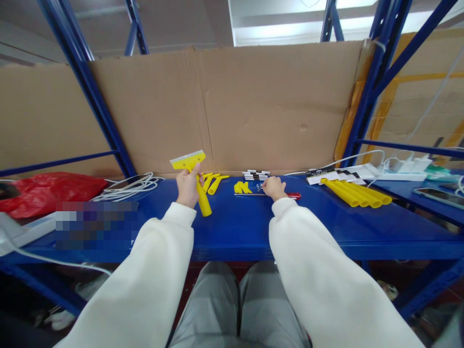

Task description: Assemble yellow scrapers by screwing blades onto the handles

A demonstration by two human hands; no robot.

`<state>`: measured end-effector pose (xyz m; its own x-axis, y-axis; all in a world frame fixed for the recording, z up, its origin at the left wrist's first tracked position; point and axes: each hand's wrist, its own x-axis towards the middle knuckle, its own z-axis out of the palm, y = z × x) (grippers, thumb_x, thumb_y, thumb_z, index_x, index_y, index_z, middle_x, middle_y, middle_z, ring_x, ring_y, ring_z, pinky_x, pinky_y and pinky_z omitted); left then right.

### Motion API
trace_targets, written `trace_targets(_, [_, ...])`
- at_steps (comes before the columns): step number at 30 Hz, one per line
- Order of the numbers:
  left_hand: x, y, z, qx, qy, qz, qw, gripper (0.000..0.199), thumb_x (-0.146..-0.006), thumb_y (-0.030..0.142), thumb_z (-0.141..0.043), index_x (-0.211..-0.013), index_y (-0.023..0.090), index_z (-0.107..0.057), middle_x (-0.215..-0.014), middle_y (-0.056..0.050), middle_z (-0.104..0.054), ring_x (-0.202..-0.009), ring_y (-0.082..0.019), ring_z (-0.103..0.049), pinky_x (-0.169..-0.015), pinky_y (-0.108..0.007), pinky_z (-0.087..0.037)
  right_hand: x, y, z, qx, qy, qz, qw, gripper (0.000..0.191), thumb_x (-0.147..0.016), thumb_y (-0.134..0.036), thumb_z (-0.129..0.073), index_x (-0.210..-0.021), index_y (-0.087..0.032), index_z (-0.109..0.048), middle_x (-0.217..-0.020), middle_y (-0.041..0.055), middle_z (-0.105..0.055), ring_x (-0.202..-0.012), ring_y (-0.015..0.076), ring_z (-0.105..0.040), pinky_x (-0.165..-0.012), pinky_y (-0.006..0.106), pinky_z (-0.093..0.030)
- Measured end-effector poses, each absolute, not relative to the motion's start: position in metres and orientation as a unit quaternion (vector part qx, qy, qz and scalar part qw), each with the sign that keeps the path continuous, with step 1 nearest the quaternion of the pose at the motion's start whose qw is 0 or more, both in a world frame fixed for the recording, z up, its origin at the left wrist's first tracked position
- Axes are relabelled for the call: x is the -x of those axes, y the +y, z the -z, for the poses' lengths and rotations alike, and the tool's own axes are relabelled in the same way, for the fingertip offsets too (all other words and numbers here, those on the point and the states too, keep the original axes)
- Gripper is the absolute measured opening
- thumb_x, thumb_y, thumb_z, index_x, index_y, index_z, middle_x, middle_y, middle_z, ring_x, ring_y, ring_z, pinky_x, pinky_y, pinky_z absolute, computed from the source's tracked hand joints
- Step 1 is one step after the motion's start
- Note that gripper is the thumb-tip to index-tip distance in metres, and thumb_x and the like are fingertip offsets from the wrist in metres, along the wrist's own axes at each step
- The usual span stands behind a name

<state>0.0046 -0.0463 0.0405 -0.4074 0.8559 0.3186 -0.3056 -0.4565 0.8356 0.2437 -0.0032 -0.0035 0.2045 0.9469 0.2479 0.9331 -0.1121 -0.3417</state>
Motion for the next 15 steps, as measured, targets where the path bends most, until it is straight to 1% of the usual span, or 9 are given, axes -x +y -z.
trace_targets(4, [-0.006,-0.049,-0.040,-0.334,0.342,-0.740,0.474,0.029,-0.086,0.016,-0.064,-0.065,0.019,-0.044,-0.049,0.010,-0.044,-0.034,-0.002,-0.035,-0.037,-0.015,-0.028,-0.243,-0.002,0.004,0.747,-0.631,-0.017,0.208,0.024,-0.086,-0.021,-0.058,-0.097,-0.026,-0.078,-0.117,0.0096,-0.069,-0.121,0.0295,-0.054,-0.098,0.046,-0.044])
trace_targets(8, [-0.011,-0.046,-0.033,-0.347,0.372,-0.675,0.534,0.025,-0.085,0.013,-0.064,-0.067,0.018,-0.047,-0.051,0.008,-0.046,-0.035,-0.002,-0.036,-0.036,-0.014,-0.029,-0.243,-0.001,0.005,0.745,-0.634,-0.017,0.208,0.022,-0.085,-0.020,-0.059,-0.094,-0.026,-0.078,-0.114,0.0094,-0.070,-0.119,0.0296,-0.055,-0.096,0.045,-0.044])
trace_targets(12, [-0.019,-0.044,-0.022,-0.398,0.417,-0.592,0.563,0.021,-0.085,0.005,-0.058,-0.067,0.015,-0.053,-0.052,0.004,-0.053,-0.036,-0.002,-0.040,-0.035,-0.014,-0.032,-0.242,-0.001,0.004,0.747,-0.635,-0.020,0.199,0.023,-0.085,-0.019,-0.059,-0.095,-0.026,-0.078,-0.114,0.0102,-0.070,-0.120,0.0300,-0.055,-0.095,0.045,-0.045])
trace_targets(15, [-0.025,-0.041,-0.014,-0.444,0.445,-0.554,0.546,0.019,-0.079,0.003,-0.064,-0.067,0.014,-0.055,-0.053,0.001,-0.057,-0.035,-0.004,-0.042,-0.036,-0.016,-0.034,-0.241,0.001,0.005,0.743,-0.640,-0.017,0.193,0.020,-0.084,-0.022,-0.061,-0.096,-0.025,-0.077,-0.113,0.0104,-0.069,-0.120,0.0303,-0.055,-0.095,0.045,-0.045])
